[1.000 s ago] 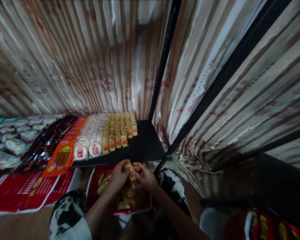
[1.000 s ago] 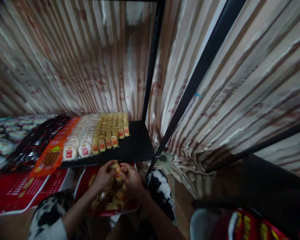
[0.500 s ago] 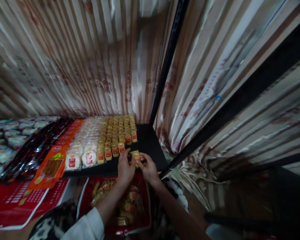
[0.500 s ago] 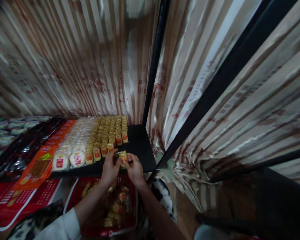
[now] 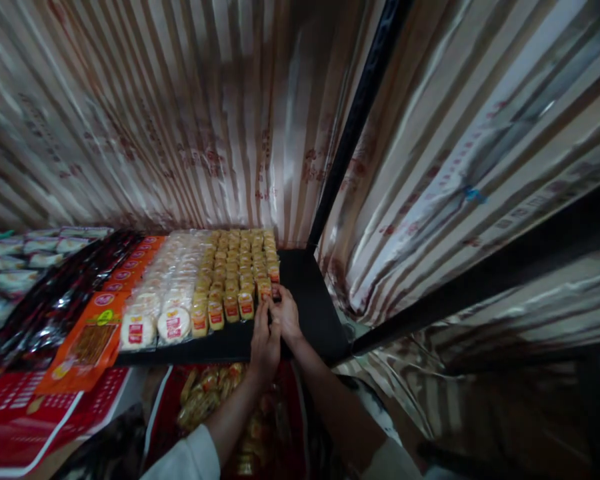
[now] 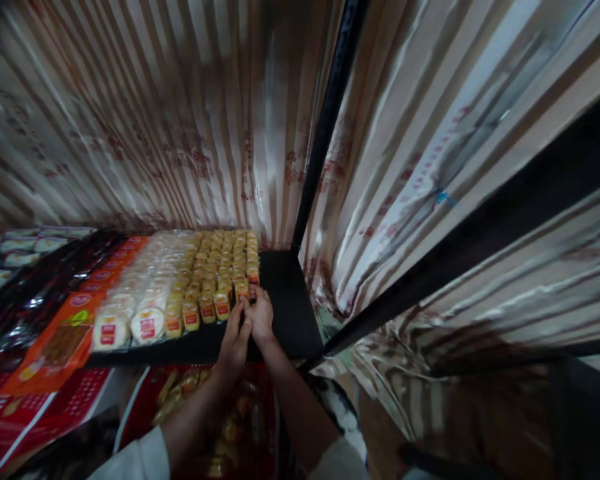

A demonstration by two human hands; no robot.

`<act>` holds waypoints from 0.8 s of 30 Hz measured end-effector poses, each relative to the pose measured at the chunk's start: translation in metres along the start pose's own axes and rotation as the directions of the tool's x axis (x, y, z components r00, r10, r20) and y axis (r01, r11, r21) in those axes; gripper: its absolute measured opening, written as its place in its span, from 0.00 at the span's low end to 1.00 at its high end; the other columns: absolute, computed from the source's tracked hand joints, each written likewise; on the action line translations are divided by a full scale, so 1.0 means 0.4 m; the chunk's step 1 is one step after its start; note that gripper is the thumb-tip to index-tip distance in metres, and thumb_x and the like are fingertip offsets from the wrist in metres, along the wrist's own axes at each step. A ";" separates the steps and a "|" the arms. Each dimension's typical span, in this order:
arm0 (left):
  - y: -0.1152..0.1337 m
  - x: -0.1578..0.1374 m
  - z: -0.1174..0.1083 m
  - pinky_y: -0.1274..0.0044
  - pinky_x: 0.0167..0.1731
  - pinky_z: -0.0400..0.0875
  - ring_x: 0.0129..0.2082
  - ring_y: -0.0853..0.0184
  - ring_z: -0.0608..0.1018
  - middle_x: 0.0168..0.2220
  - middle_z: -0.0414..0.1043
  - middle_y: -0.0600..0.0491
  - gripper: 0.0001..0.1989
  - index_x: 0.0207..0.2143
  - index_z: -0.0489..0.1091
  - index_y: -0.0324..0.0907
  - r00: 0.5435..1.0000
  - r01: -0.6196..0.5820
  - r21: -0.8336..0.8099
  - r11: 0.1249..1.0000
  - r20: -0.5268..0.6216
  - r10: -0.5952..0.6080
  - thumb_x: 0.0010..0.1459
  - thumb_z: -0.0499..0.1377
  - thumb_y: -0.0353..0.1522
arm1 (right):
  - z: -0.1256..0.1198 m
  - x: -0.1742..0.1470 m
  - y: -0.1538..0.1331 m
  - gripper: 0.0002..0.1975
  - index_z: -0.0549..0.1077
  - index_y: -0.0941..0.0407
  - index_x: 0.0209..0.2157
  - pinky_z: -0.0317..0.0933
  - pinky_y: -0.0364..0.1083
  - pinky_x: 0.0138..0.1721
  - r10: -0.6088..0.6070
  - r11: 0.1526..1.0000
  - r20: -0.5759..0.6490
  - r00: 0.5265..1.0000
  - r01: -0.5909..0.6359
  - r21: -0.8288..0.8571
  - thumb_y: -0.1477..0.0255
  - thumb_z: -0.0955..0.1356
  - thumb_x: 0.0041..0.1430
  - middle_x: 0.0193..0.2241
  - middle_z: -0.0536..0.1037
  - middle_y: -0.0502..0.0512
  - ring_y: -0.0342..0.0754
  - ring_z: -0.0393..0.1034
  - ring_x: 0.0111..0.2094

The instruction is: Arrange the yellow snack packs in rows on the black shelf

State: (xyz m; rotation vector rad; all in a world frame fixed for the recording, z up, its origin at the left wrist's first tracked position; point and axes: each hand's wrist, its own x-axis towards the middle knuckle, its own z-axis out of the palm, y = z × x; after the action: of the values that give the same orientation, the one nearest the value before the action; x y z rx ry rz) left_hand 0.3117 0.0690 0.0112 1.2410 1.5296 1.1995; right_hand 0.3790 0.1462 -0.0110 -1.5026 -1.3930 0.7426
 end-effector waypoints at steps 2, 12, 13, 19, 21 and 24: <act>-0.005 0.006 0.007 0.69 0.65 0.46 0.66 0.64 0.54 0.66 0.50 0.43 0.27 0.61 0.55 0.36 1.000 0.020 -0.040 0.999 0.007 -0.020 0.59 0.48 0.34 | 0.008 0.006 0.005 0.14 0.72 0.55 0.41 0.68 0.48 0.38 -0.002 1.000 0.003 1.000 0.002 -0.009 0.67 0.66 0.51 0.37 0.75 0.56 0.49 0.72 0.36; -0.021 0.013 0.002 0.70 0.63 0.50 0.66 0.64 0.53 0.66 0.48 0.43 0.30 0.62 0.51 0.34 0.999 0.030 -0.099 0.995 0.043 -0.025 0.59 0.48 0.34 | 0.011 -0.023 0.004 0.17 0.67 0.56 0.43 0.69 0.46 0.39 0.026 0.977 -0.019 0.999 -0.021 0.213 0.65 0.66 0.51 0.43 0.72 0.60 0.50 0.69 0.44; -0.023 0.015 0.002 0.70 0.64 0.49 0.66 0.64 0.54 0.66 0.49 0.43 0.29 0.62 0.52 0.35 0.999 0.033 -0.091 0.995 0.043 -0.029 0.59 0.48 0.34 | 0.012 -0.027 0.005 0.16 0.67 0.56 0.41 0.69 0.47 0.39 0.033 0.976 -0.011 0.999 -0.030 0.216 0.66 0.66 0.51 0.42 0.72 0.59 0.50 0.70 0.42; -0.035 0.022 0.010 0.70 0.65 0.45 0.66 0.66 0.53 0.66 0.49 0.44 0.28 0.62 0.53 0.35 0.999 -0.017 -0.064 0.998 0.041 0.019 0.60 0.47 0.34 | 0.014 -0.024 0.010 0.09 0.68 0.55 0.37 0.69 0.45 0.38 -0.020 0.991 0.003 1.000 0.020 0.132 0.67 0.63 0.54 0.38 0.72 0.56 0.47 0.70 0.40; -0.038 0.022 0.015 0.69 0.65 0.44 0.66 0.65 0.52 0.66 0.48 0.44 0.28 0.62 0.53 0.34 0.999 -0.028 -0.067 0.997 0.033 0.030 0.61 0.46 0.33 | 0.013 -0.020 0.010 0.10 0.69 0.55 0.37 0.69 0.45 0.37 -0.049 0.995 0.009 0.999 0.048 0.085 0.67 0.63 0.55 0.38 0.72 0.57 0.48 0.69 0.41; -0.039 0.024 0.019 0.69 0.65 0.43 0.66 0.66 0.51 0.66 0.47 0.44 0.27 0.63 0.52 0.34 0.999 -0.022 -0.067 0.998 0.037 0.025 0.62 0.44 0.34 | 0.012 -0.016 0.014 0.12 0.70 0.56 0.39 0.68 0.47 0.39 -0.071 0.997 0.031 0.997 0.070 0.024 0.66 0.62 0.55 0.37 0.71 0.57 0.50 0.68 0.40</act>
State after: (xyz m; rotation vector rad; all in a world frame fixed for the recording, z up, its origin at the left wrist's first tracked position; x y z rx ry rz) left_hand 0.3139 0.0786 -0.0058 1.2342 1.4401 1.2256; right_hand 0.3759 0.1413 -0.0190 -1.4219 -1.4488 0.7388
